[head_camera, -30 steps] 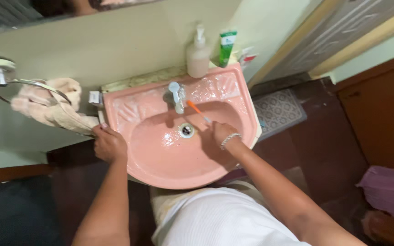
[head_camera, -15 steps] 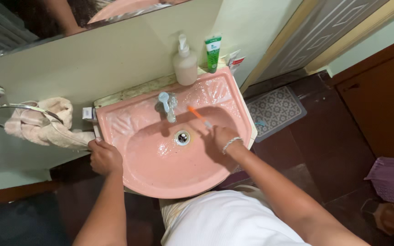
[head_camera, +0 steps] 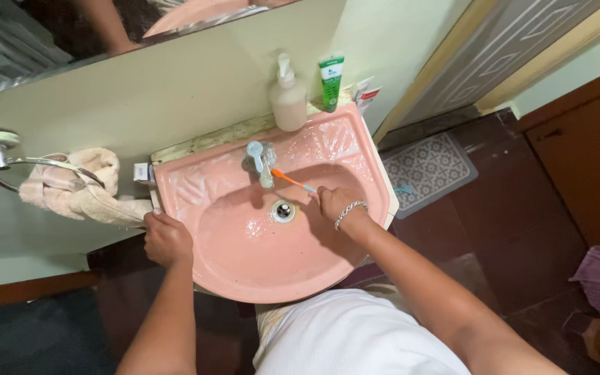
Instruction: The person scrubs the interior of a pink bathroom sink using an orange toothbrush and a white cleaning paste. They repeatedly apply the paste, scrub the basin and faucet area, and rinse the toothbrush under running water.
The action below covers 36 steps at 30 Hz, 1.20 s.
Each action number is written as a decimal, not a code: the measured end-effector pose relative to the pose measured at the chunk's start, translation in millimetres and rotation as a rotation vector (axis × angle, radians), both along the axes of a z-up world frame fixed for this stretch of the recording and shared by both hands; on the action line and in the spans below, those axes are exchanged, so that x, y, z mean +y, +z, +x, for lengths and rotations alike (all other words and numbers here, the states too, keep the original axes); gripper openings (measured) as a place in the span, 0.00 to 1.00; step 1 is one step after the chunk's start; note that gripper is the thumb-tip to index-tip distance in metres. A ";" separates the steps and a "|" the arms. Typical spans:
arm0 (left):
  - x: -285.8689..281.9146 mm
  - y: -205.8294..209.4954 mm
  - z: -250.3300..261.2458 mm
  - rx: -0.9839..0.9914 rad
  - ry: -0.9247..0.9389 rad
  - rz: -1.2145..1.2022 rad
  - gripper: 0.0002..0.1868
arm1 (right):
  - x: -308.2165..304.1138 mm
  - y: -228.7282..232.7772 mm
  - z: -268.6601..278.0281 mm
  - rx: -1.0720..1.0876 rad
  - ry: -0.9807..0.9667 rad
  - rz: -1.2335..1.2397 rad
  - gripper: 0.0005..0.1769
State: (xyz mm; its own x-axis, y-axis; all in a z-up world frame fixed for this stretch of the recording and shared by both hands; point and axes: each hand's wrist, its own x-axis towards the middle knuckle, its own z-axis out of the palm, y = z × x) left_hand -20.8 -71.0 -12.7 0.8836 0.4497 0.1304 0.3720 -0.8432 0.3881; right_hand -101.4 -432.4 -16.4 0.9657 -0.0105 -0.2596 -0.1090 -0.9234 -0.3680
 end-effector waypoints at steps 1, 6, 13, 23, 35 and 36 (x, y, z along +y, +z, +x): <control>-2.5 -1.1 0.4 0.005 0.005 -0.003 0.21 | 0.4 -0.6 0.6 -0.037 -0.005 0.008 0.24; -2.4 2.0 5.5 0.026 0.019 -0.006 0.20 | 6.3 -21.1 18.5 -0.121 0.012 0.073 0.25; -2.1 3.9 1.8 0.035 0.006 -0.009 0.21 | 26.8 -25.5 28.2 0.241 -0.010 0.151 0.26; -2.5 5.2 2.6 -0.003 0.019 -0.023 0.21 | 23.3 -28.5 61.6 0.281 -0.032 0.115 0.35; -3.0 8.2 3.0 0.047 0.019 -0.015 0.21 | 1.5 32.8 47.4 -0.137 -0.181 0.348 0.16; -3.2 7.9 2.7 0.026 0.008 -0.008 0.20 | 1.9 34.2 51.9 -0.117 -0.228 0.387 0.16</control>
